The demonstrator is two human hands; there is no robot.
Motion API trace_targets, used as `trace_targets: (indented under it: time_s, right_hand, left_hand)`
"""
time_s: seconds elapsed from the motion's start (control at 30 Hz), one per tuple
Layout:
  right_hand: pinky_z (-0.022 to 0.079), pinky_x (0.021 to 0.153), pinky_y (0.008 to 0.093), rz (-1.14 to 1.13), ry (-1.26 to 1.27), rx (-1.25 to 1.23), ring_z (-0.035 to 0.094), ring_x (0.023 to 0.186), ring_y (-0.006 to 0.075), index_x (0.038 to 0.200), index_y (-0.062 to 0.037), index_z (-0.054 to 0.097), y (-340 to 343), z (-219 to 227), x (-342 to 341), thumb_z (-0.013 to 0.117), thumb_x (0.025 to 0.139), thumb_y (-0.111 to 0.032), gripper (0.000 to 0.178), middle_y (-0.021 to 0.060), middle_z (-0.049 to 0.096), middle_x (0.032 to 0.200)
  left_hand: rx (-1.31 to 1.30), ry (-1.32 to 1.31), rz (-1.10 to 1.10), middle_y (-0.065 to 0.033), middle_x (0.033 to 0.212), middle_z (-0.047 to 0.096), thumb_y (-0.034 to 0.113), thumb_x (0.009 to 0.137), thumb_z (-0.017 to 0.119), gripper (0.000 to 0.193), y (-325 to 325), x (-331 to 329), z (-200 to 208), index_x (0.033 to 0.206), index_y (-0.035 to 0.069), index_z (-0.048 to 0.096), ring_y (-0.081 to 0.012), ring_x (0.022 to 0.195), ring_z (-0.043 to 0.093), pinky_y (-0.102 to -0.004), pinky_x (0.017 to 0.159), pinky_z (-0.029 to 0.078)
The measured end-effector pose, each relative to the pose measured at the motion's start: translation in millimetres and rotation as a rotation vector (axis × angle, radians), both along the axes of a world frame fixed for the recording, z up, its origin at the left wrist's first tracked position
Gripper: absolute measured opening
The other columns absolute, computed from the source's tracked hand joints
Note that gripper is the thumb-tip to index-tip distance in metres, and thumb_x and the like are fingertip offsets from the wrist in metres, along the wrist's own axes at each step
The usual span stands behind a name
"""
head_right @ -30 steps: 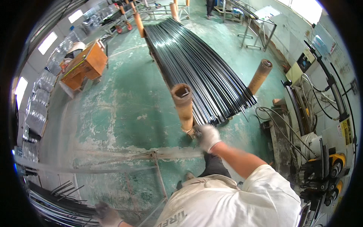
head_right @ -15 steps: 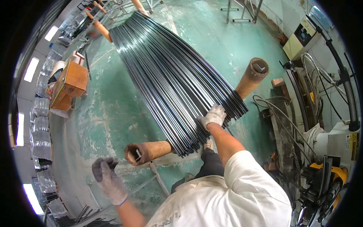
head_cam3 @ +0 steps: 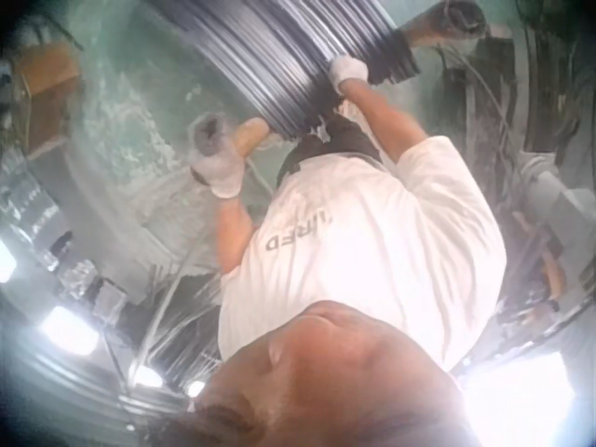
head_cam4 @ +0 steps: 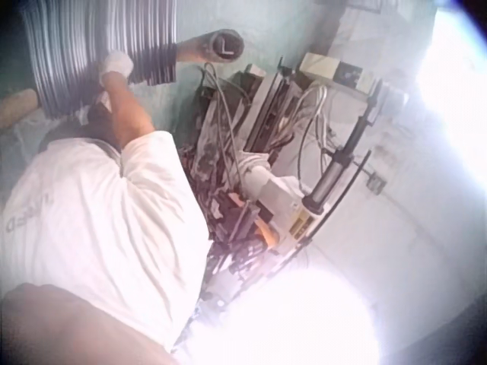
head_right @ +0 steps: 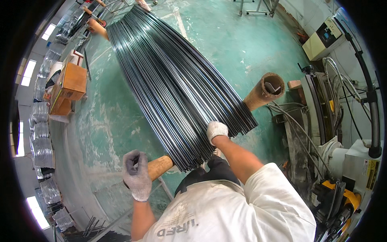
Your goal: The person repeatedly feeds bundles of long metal rods into a bending machine, guides them through the rollers, and stacks the bent rods on a nearby rack. The process is repeated continuously throughout the clip.
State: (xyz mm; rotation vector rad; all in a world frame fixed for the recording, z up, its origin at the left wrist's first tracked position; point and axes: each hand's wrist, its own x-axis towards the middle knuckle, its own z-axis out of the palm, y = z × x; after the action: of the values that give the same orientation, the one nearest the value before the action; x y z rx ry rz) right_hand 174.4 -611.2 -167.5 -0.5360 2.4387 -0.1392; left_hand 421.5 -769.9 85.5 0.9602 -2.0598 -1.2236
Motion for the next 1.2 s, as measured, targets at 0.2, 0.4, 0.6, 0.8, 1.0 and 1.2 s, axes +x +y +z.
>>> trace_targets:
  time_s: [0.2,0.4,0.6,0.8,1.0,1.2]
  right_hand:
    - [0.062,0.105,0.0468,0.031,-0.117,0.03,0.077,0.121,0.0377,0.122,-0.0058,0.084,3,49,-14,0.072,0.098,-0.03,0.036,0.0214,0.08,0.127]
    - [0.058,0.111,0.0487,-0.107,-0.149,-0.101,0.073,0.128,0.0395,0.13,-0.0038,0.08,12,57,-8,0.078,0.097,-0.052,0.058,0.0242,0.076,0.135]
    - [0.057,0.112,0.0488,-0.138,-0.122,-0.026,0.071,0.131,0.0388,0.131,-0.0037,0.078,12,60,8,0.078,0.099,-0.052,0.058,0.025,0.075,0.137]
    - [0.054,0.109,0.0537,-0.297,-0.111,-0.151,0.069,0.128,0.0477,0.133,0.0025,0.069,56,80,61,0.069,0.104,-0.055,0.065,0.0312,0.073,0.133]
    - [0.059,0.096,0.0517,-0.49,-0.201,-0.013,0.075,0.11,0.0459,0.12,-0.0033,0.08,180,165,213,0.075,0.099,-0.053,0.054,0.0264,0.08,0.112]
    - [0.06,0.092,0.0517,-0.638,-0.197,0.427,0.078,0.103,0.042,0.107,-0.0087,0.081,326,222,423,0.079,0.093,-0.054,0.048,0.0214,0.081,0.103]
  left_hand:
    - [0.037,0.057,-0.002,-0.0084,0.107,0.073,-0.003,0.101,0.074,0.016,2,5,8,0.117,-0.004,0.07,-0.0169,0.101,0.068,-0.0325,0.098,0.054]
    - [-0.027,0.129,-0.179,-0.0075,0.106,0.073,-0.002,0.103,0.074,0.014,10,11,2,0.116,-0.004,0.07,-0.0146,0.1,0.068,-0.0304,0.094,0.055]
    - [0.353,0.059,-0.422,-0.0075,0.1,0.073,0.002,0.103,0.074,0.014,42,19,-14,0.115,-0.003,0.07,-0.0144,0.093,0.07,-0.0311,0.084,0.058]
    - [0.645,0.008,-0.492,-0.006,0.1,0.072,0.006,0.104,0.072,0.014,34,24,-96,0.116,-0.002,0.067,-0.0135,0.09,0.068,-0.0307,0.083,0.058]
    - [0.908,-0.03,-0.379,-0.0104,0.1,0.075,0.02,0.111,0.068,0.018,19,-19,-184,0.115,0.003,0.064,-0.0189,0.082,0.073,-0.0332,0.079,0.062]
    - [1.568,0.112,-0.287,-0.0189,0.116,0.075,0.04,0.115,0.061,0.04,53,-70,-231,0.13,0.003,0.065,-0.0343,0.103,0.074,-0.0569,0.095,0.062]
